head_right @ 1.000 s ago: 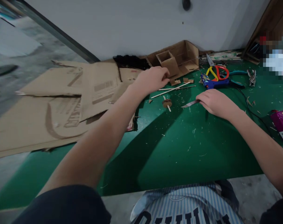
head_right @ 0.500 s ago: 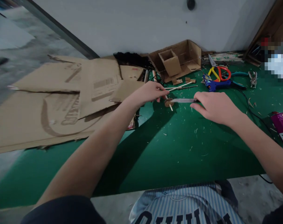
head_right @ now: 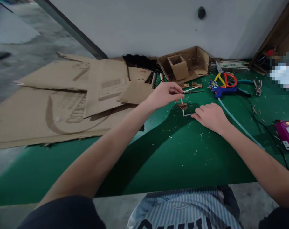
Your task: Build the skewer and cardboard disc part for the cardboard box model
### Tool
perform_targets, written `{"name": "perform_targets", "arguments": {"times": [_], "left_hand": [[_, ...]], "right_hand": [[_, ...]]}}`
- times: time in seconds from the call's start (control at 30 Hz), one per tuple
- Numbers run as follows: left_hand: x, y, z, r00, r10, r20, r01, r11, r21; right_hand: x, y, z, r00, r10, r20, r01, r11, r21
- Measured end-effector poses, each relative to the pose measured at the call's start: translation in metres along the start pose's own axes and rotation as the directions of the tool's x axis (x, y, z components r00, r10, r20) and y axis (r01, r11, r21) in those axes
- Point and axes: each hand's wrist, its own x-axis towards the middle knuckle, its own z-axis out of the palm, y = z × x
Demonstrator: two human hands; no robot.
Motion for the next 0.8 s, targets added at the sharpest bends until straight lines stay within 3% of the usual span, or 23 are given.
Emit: {"name": "perform_targets", "arguments": {"times": [0.17,0.4,0.6,0.8], "left_hand": [[-0.004,-0.001,0.0,0.998,0.057,-0.03,-0.056,0.998,0.021],[-0.006,-0.002,0.0,0.984,0.164,-0.074,-0.149,0.972,0.18],[-0.012,0.003,0.0,0.977,0.19,-0.093,-0.169,0.965,0.202],[-0.013,0.005,0.001,0.977,0.202,-0.071,-0.182,0.957,0.224]], "right_hand": [[0.002,0.002,0.001,0.999,0.045,0.011,-0.044,0.998,-0.036],[0.001,0.003,-0.003,0.986,0.15,0.076,-0.146,0.987,-0.063],[0.004,-0.001,-0.002,0.982,0.178,0.068,-0.173,0.982,-0.079],[0.007,-0.008,-0.01,0.938,0.248,0.241,-0.225,0.967,-0.119]]}}
